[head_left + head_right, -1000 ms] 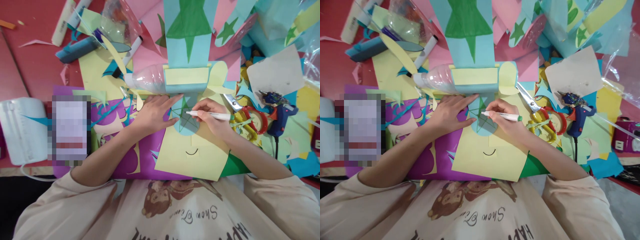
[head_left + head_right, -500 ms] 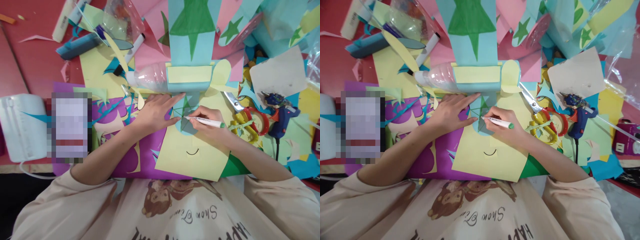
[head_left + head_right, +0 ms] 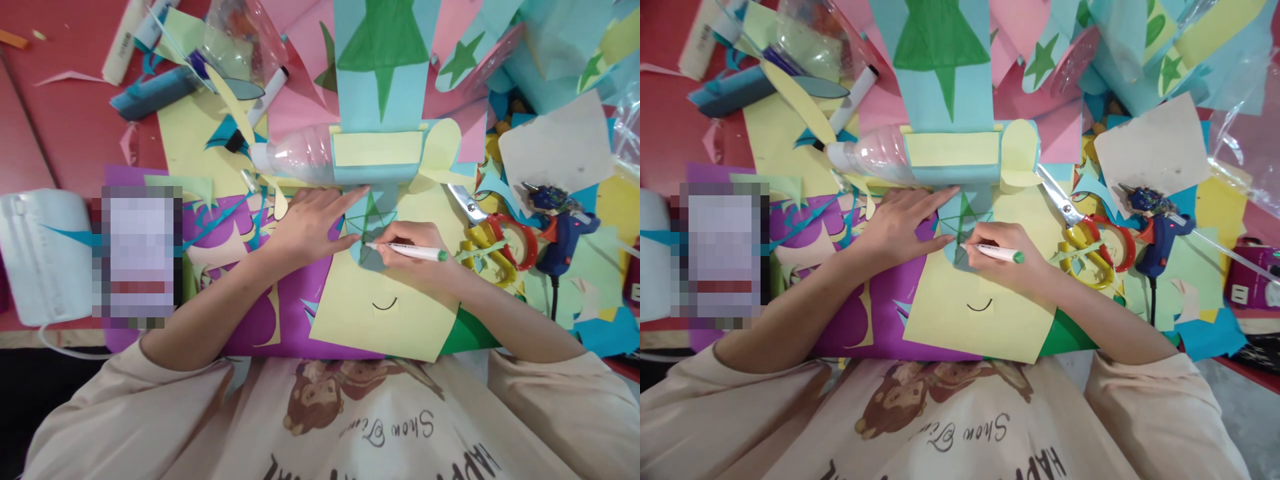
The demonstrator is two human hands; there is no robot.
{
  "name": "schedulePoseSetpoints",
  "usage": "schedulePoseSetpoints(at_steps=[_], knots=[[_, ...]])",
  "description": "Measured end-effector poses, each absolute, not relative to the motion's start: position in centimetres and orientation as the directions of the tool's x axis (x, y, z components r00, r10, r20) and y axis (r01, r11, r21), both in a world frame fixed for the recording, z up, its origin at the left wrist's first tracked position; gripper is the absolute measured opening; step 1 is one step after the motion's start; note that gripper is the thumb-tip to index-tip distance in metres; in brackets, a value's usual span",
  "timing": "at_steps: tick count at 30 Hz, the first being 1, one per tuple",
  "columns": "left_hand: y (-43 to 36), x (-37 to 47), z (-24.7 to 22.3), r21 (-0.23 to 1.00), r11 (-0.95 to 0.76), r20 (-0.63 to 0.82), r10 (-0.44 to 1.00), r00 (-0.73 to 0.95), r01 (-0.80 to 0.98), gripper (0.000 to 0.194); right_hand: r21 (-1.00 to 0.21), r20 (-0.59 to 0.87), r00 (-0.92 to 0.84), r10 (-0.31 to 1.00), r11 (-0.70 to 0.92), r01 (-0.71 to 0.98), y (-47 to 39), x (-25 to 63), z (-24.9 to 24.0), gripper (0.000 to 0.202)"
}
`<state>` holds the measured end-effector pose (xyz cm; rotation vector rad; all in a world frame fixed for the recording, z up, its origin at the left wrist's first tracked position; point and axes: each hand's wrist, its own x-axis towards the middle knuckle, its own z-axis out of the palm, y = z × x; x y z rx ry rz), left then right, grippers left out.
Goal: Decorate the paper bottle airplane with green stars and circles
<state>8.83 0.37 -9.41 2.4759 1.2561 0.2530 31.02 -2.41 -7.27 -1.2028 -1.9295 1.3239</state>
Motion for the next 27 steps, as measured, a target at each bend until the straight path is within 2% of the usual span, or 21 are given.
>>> schedulePoseSetpoints(at_steps=[7, 20, 23, 27], knots=[[0.36, 8.82, -9.46, 0.39, -0.546, 0.005, 0.806, 0.592, 0.741, 0.063, -0.893, -0.008, -0.511, 0.859, 0.224, 0.39, -2.52, 30.83, -7.2, 0.02], [0.42, 8.88, -9.41, 0.416, -0.531, -0.003, 0.811, 0.585, 0.738, 0.063, -0.864, 0.01, -0.565, 0.825, 0.292, 0.411, -2.73, 30.94, -7.61, 0.02], [0.43, 8.86, -9.48, 0.418, -0.536, 0.005, 0.809, 0.588, 0.734, 0.064, -0.933, -0.067, -0.503, 0.861, 0.124, 0.337, -2.54, 31.05, -7.67, 0.017], [0.41, 8.83, -9.61, 0.424, -0.532, 0.005, 0.811, 0.585, 0.733, 0.064, -0.99, -0.139, -0.392, 0.909, -0.114, 0.086, -2.12, 31.18, -7.72, 0.017]])
